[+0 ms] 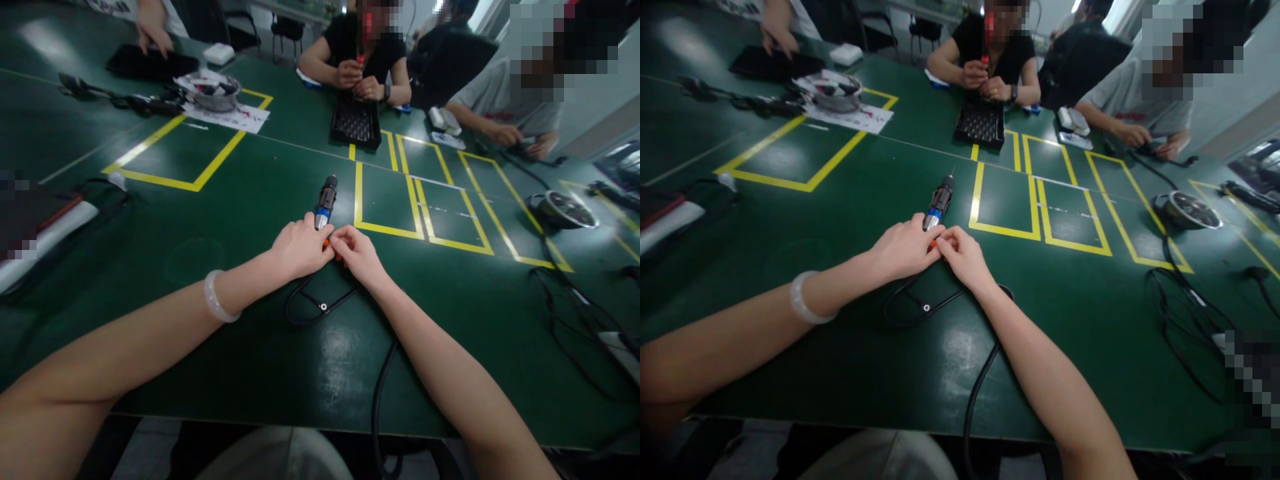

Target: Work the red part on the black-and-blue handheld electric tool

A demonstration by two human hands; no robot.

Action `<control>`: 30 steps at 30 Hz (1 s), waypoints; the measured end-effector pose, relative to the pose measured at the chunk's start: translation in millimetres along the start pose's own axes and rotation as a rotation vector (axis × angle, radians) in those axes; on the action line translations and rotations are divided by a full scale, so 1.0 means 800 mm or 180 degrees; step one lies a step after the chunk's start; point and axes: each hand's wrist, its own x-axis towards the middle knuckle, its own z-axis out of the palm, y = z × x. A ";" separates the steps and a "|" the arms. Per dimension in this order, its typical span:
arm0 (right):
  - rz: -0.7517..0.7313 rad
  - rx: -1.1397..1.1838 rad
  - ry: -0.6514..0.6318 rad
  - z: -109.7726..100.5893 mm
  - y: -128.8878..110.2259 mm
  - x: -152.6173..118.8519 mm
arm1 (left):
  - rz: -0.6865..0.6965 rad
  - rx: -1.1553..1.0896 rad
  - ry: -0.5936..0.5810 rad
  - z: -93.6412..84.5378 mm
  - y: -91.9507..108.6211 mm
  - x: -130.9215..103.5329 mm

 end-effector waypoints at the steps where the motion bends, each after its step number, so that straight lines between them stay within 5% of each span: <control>1: -0.0003 -0.0045 0.0027 -0.001 0.001 0.000 | 0.0048 -0.0049 0.0003 0.000 0.004 0.000; 6: -0.0014 -0.0170 -0.0005 -0.001 -0.004 -0.003 | 0.0309 -0.0260 -0.0118 -0.001 0.000 -0.004; 16: -0.0180 -0.0042 -0.0202 0.000 -0.014 -0.013 | 0.0826 -0.0818 -0.0510 0.004 -0.047 0.005; 24: 0.0095 0.0343 0.0098 -0.009 -0.011 -0.013 | 0.0804 -0.0292 -0.0245 0.001 -0.040 0.003; 30: 0.0405 0.0728 -0.0125 -0.011 -0.016 -0.016 | 0.0744 -0.0143 -0.0164 0.000 -0.033 0.001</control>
